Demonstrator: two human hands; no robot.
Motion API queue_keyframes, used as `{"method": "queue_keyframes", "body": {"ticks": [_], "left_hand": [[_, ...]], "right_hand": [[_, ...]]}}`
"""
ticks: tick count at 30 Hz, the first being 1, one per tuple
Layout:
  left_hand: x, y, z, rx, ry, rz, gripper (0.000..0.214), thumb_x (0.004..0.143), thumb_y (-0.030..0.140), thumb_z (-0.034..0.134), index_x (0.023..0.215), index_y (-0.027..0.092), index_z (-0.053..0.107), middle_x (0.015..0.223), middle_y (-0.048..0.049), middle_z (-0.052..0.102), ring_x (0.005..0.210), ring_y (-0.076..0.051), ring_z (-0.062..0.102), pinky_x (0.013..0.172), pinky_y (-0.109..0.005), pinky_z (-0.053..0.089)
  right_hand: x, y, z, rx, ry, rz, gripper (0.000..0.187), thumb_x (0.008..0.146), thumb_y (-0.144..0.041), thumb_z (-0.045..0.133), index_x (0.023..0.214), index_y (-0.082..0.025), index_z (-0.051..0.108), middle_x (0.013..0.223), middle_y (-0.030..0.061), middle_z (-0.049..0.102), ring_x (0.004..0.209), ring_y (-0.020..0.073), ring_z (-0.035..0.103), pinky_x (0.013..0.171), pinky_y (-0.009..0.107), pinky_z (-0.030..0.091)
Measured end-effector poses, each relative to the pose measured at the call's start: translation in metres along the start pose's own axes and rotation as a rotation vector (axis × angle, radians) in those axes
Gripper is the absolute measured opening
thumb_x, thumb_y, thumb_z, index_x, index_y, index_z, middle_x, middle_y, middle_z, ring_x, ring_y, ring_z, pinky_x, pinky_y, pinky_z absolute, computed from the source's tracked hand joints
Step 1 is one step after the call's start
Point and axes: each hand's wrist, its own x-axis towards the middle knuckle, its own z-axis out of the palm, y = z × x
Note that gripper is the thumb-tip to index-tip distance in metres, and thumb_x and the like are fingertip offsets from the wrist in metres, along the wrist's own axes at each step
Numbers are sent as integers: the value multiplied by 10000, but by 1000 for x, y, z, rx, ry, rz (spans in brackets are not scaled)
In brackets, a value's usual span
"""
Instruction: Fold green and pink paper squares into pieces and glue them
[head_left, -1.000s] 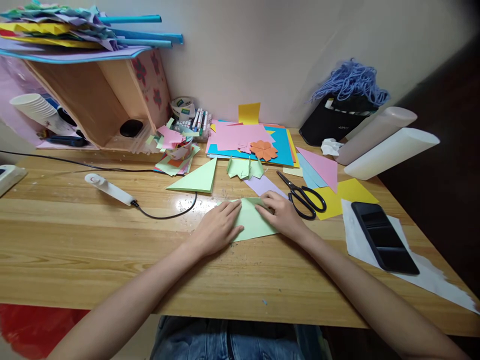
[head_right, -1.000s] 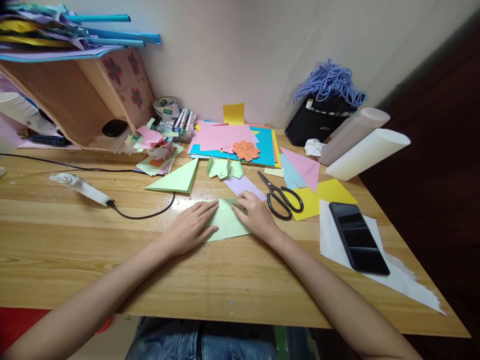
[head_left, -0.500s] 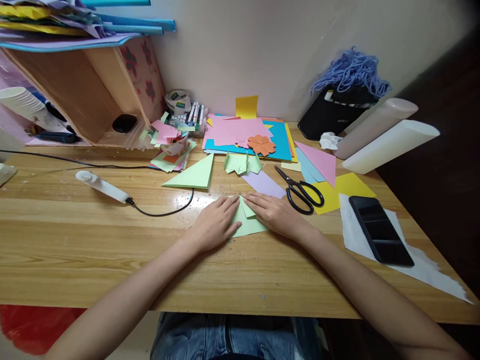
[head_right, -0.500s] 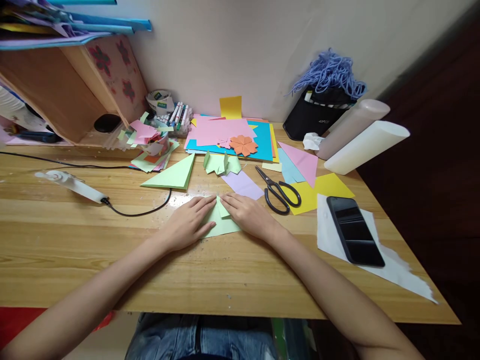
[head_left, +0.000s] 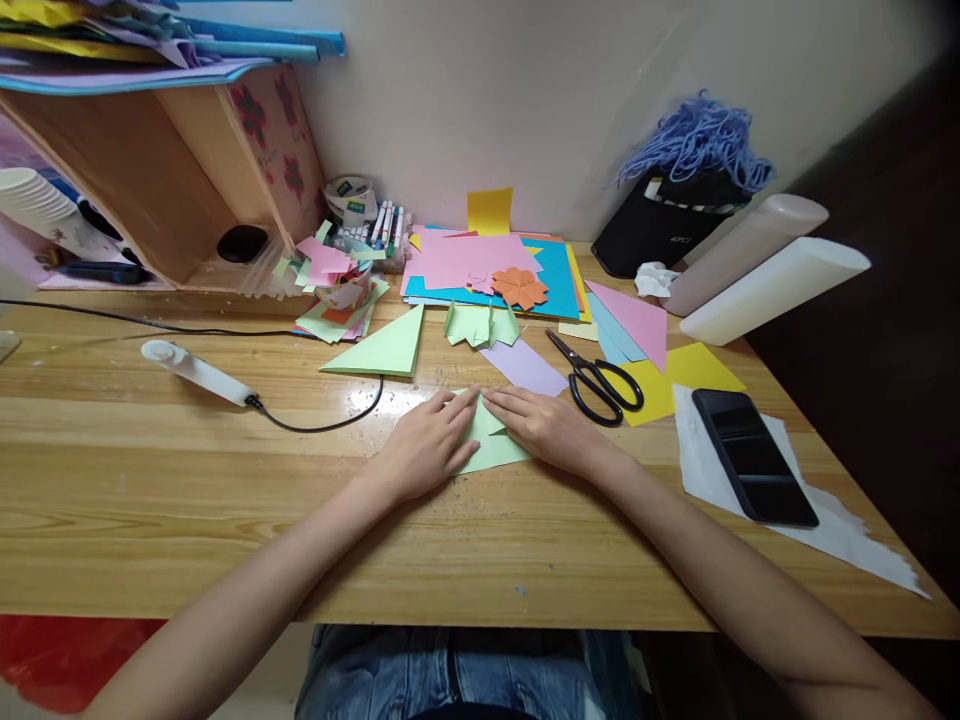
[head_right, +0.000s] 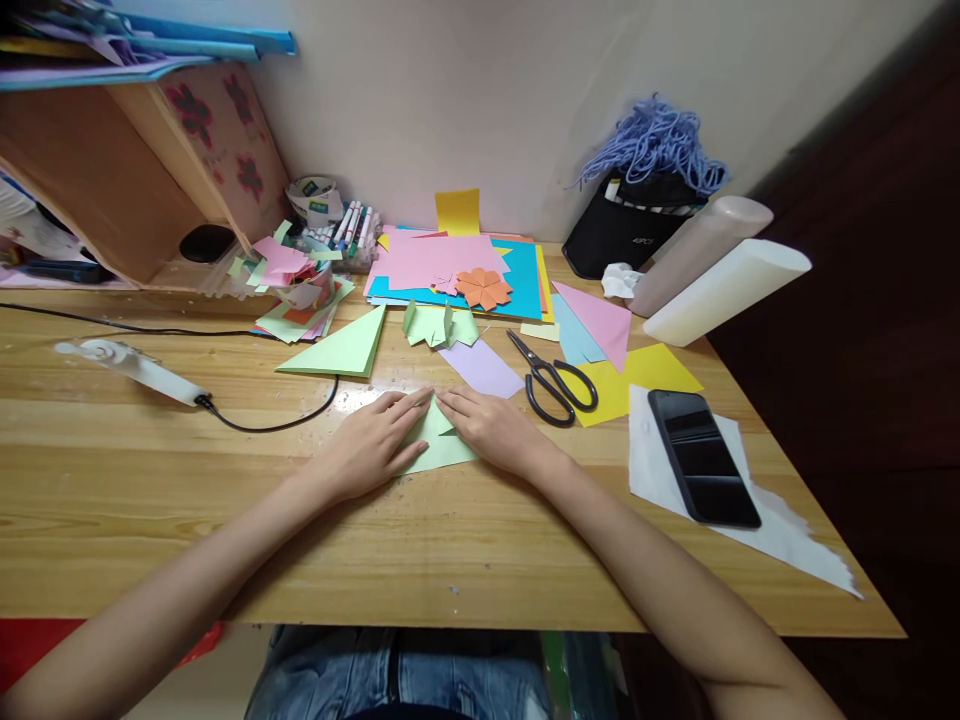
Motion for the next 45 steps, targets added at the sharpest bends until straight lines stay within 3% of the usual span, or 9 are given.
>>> {"method": "queue_keyframes", "body": {"ticks": [9, 16, 31, 39, 45], "left_hand": [[2, 0, 0, 15, -15, 4, 404, 887, 336, 365, 1213, 111, 441, 1328, -81, 443, 1078, -225, 435, 960, -345, 353], [2, -1, 0, 21, -5, 14, 394, 887, 341, 362, 1203, 123, 450, 1338, -69, 438, 1072, -225, 438, 946, -350, 373], [2, 0, 6, 41, 27, 4, 404, 882, 324, 362, 1210, 102, 441, 1316, -83, 457, 1115, -245, 419, 968, -353, 359], [3, 0, 5, 12, 45, 28, 377, 868, 318, 391, 1176, 117, 472, 1312, -93, 450, 1067, -253, 439, 947, -379, 368], [4, 1, 3, 16, 41, 44, 316, 871, 326, 389, 1087, 145, 531, 1307, -107, 439, 1057, -256, 444, 909, -400, 381]], "right_hand": [[0, -1, 2, 13, 27, 1, 350, 842, -44, 375, 1139, -51, 560, 1170, 151, 587, 1074, 219, 556, 896, 357, 494], [1, 3, 1, 137, 75, 7, 354, 823, -69, 412, 1144, -93, 561, 1160, 132, 598, 1072, 206, 557, 890, 363, 501], [1, 1, 5, 118, 75, 23, 343, 831, -76, 414, 1130, -110, 579, 1145, 123, 610, 1058, 221, 562, 861, 387, 507], [4, -9, -9, 110, 3, 85, 356, 820, -183, 467, 1149, -87, 563, 1157, 137, 598, 1047, 244, 556, 882, 405, 479], [2, 1, -20, 69, -32, 54, 235, 833, -161, 451, 947, -121, 653, 975, 90, 674, 900, 203, 596, 795, 342, 493]]}}
